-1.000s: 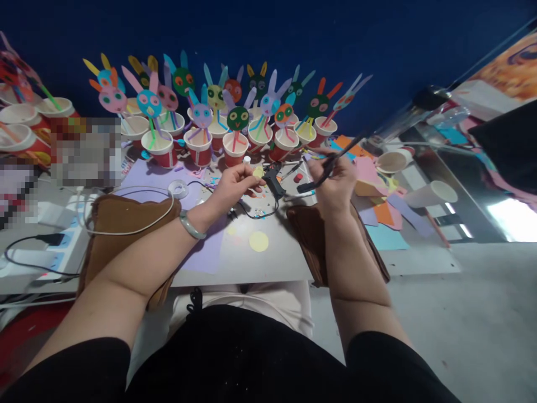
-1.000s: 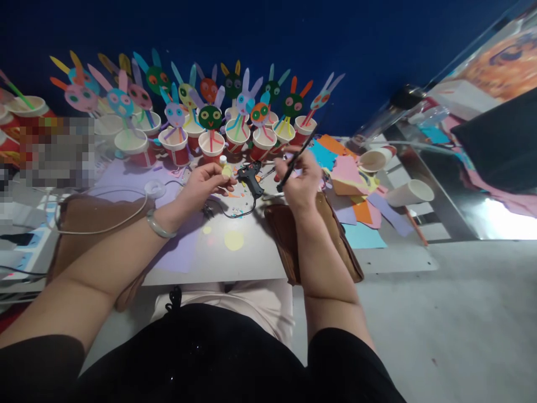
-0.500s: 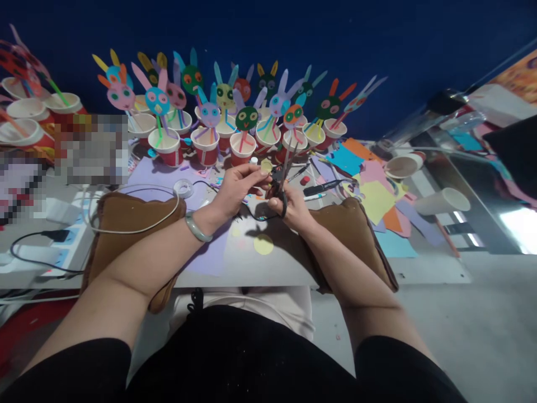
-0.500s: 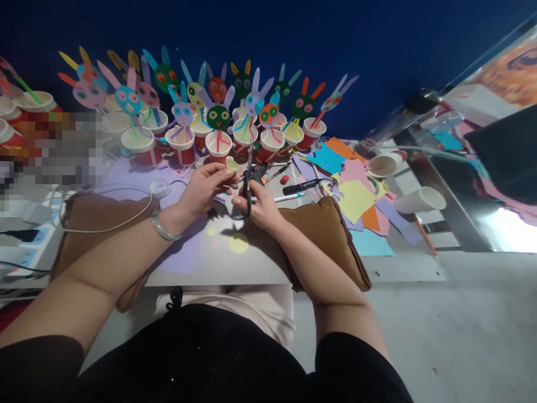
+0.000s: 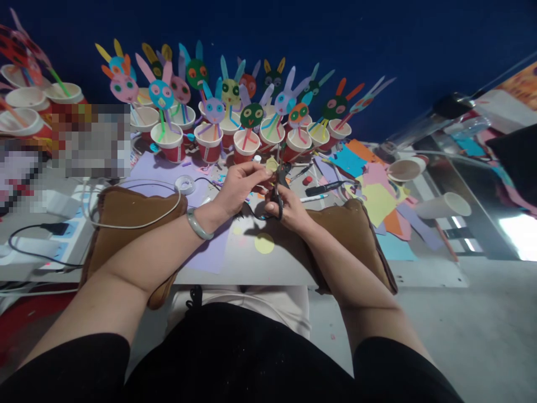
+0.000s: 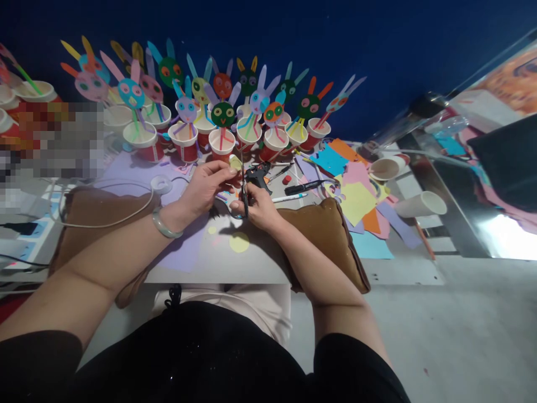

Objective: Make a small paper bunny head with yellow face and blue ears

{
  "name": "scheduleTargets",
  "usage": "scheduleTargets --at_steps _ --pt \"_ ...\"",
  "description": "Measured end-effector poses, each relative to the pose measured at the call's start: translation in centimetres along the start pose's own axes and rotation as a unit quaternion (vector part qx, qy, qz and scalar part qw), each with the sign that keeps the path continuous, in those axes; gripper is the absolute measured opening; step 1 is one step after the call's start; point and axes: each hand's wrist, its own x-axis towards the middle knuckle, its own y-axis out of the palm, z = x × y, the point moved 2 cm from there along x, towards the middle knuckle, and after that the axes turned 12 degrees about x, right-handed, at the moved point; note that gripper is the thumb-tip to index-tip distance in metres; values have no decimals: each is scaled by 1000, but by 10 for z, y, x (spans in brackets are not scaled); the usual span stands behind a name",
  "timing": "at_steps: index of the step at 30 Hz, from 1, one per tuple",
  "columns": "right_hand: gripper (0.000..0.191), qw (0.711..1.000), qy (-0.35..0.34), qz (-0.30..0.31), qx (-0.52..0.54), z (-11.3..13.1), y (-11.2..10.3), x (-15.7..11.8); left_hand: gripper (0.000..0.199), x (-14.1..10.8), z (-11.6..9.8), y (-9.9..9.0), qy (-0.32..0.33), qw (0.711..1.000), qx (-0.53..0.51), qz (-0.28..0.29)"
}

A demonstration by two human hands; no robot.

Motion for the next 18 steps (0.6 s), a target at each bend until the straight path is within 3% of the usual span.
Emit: scheduleTargets --at_steps 18 --pt "76 999 18 -26 -3 3 0 1 25 1 1 -1 18 1000 -11 19"
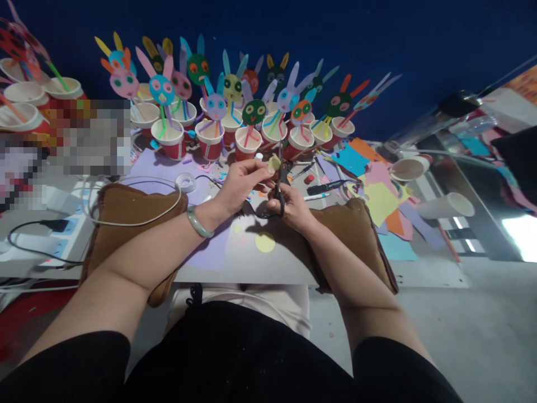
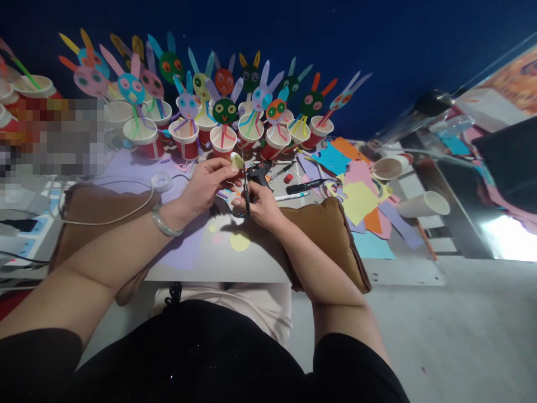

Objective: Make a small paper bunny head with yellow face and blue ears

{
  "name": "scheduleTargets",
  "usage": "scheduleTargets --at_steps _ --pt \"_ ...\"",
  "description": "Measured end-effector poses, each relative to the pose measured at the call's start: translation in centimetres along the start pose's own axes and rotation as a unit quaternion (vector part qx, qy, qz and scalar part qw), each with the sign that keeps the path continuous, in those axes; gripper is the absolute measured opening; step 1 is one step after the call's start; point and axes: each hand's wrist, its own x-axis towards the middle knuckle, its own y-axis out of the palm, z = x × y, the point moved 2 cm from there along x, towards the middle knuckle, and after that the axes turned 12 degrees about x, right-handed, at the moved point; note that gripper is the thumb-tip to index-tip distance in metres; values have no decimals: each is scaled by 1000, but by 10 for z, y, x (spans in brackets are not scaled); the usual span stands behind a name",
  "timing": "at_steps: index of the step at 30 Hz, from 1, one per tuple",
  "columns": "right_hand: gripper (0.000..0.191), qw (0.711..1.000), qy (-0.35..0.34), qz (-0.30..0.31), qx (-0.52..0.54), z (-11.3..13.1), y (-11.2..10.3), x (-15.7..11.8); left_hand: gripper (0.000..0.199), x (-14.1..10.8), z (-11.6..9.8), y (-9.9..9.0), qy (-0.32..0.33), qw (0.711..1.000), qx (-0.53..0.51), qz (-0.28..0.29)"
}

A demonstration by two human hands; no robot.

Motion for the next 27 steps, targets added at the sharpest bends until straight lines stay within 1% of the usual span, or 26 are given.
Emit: scheduleTargets --at_steps 8,15,22,27 --pt "74 1000 -5 1 5 1 0 0 25 0 0 0 2 1000 -8 0" --pt "73 1000 -8 3 11 -1 0 1 19 -1 -2 0 0 1000 -9 -6" --pt "75 1000 -11 3 7 3 0 2 17 -1 -4 0 1 1000 -2 -9" --pt "73 1000 -14 11 2 3 0 2 16 -1 -4 0 6 1000 1 -11"
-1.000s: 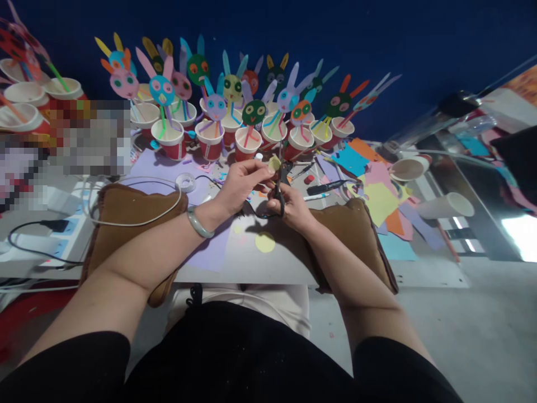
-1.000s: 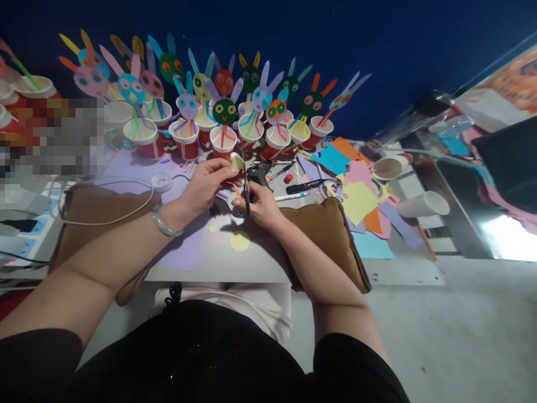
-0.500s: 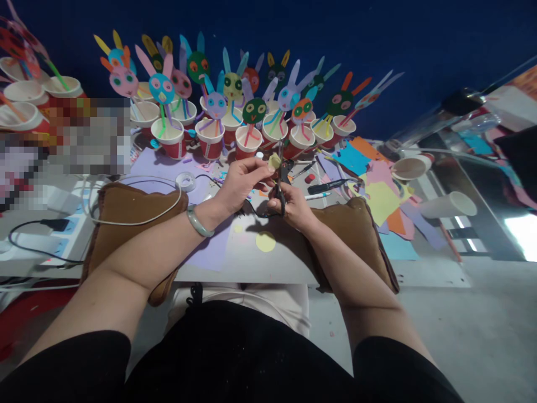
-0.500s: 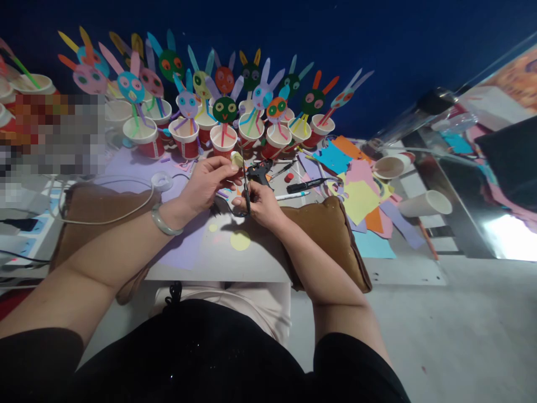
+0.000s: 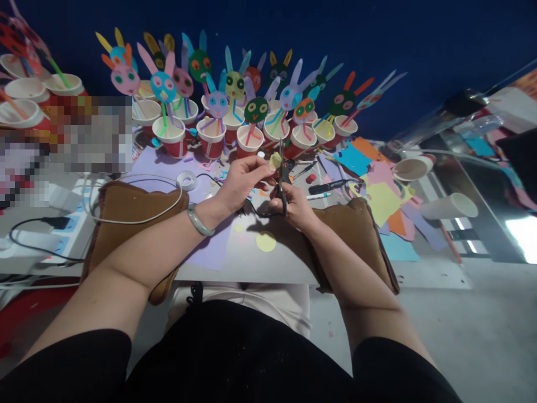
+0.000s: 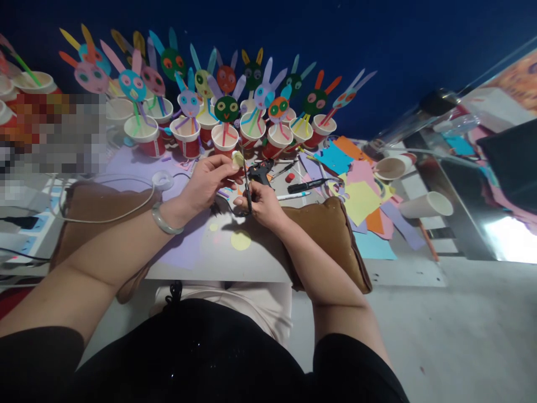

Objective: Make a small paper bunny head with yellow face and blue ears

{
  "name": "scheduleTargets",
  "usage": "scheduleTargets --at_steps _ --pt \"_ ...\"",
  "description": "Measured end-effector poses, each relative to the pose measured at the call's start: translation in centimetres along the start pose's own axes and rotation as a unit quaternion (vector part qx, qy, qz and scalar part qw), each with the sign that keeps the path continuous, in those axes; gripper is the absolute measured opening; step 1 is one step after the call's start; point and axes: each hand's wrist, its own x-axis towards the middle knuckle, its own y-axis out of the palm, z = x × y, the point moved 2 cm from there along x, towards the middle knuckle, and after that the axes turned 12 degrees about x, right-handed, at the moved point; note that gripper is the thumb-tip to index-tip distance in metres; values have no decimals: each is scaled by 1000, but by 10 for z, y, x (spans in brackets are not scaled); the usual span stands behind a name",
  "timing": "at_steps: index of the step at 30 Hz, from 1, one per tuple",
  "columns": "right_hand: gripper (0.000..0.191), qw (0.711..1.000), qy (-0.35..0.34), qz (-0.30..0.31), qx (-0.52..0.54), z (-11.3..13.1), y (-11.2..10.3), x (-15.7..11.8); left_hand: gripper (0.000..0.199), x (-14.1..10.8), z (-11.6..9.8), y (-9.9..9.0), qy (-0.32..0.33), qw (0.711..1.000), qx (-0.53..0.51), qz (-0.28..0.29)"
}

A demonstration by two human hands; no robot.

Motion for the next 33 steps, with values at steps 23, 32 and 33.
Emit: scheduleTargets --at_steps 23,32,33 --pt "75 1000 22 3 4 3 -1 -1 18 2 -3 -3 29 999 19 -12" --pt "75 1000 21 3 9 2 0 -1 20 0 -6 -3 35 999 18 -10" --pt "75 1000 20 4 9 3 0 -1 20 0 -6 -3 37 999 19 -9"
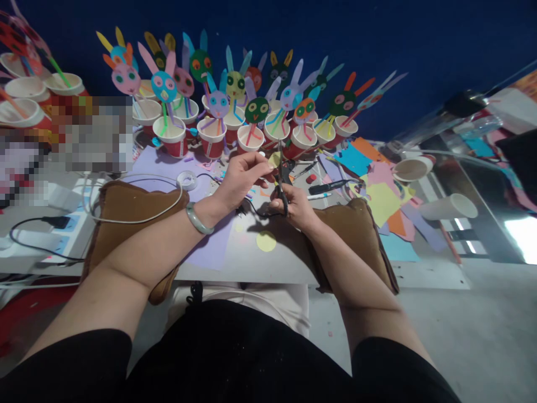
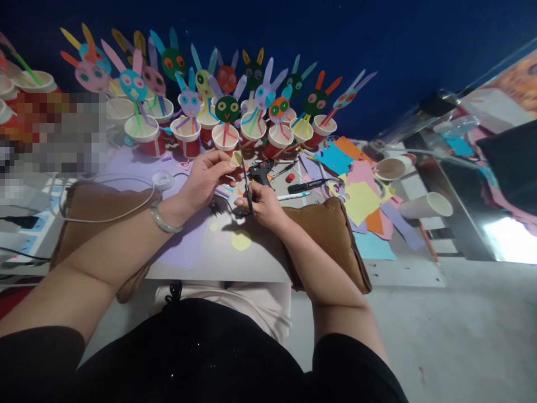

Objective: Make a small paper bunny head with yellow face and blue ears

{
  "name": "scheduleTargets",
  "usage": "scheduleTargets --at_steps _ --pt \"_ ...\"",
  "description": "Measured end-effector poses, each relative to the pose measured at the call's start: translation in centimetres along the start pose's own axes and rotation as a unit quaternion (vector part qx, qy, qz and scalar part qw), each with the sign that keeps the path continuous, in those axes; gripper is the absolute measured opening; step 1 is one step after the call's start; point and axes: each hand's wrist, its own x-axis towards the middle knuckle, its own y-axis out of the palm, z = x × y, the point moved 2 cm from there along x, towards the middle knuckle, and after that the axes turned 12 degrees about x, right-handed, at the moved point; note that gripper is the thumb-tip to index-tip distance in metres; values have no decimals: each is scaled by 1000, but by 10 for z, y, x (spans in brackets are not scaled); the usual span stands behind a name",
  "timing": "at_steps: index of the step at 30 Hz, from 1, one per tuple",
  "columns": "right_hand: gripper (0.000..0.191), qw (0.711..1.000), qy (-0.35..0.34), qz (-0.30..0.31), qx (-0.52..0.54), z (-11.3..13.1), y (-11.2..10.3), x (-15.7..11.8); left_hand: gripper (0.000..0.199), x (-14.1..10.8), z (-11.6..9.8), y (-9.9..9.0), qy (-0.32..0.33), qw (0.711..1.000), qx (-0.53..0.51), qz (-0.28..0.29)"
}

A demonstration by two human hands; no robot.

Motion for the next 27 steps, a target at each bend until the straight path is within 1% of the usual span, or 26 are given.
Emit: scheduleTargets --at_steps 9,16,23,27 --pt "74 1000 -13 -7 -8 4 -2 -1 20 3 -2 -2 24 999 36 6" --pt "71 1000 -6 7 -6 6 -4 -1 18 3 -4 -3 39 998 41 7" --pt "71 1000 -4 9 1 4 -6 0 22 4 -5 -4 21 999 41 -3" --pt "70 1000 -1 9 -1 3 -7 0 22 5 -4 -5 21 999 38 -6"
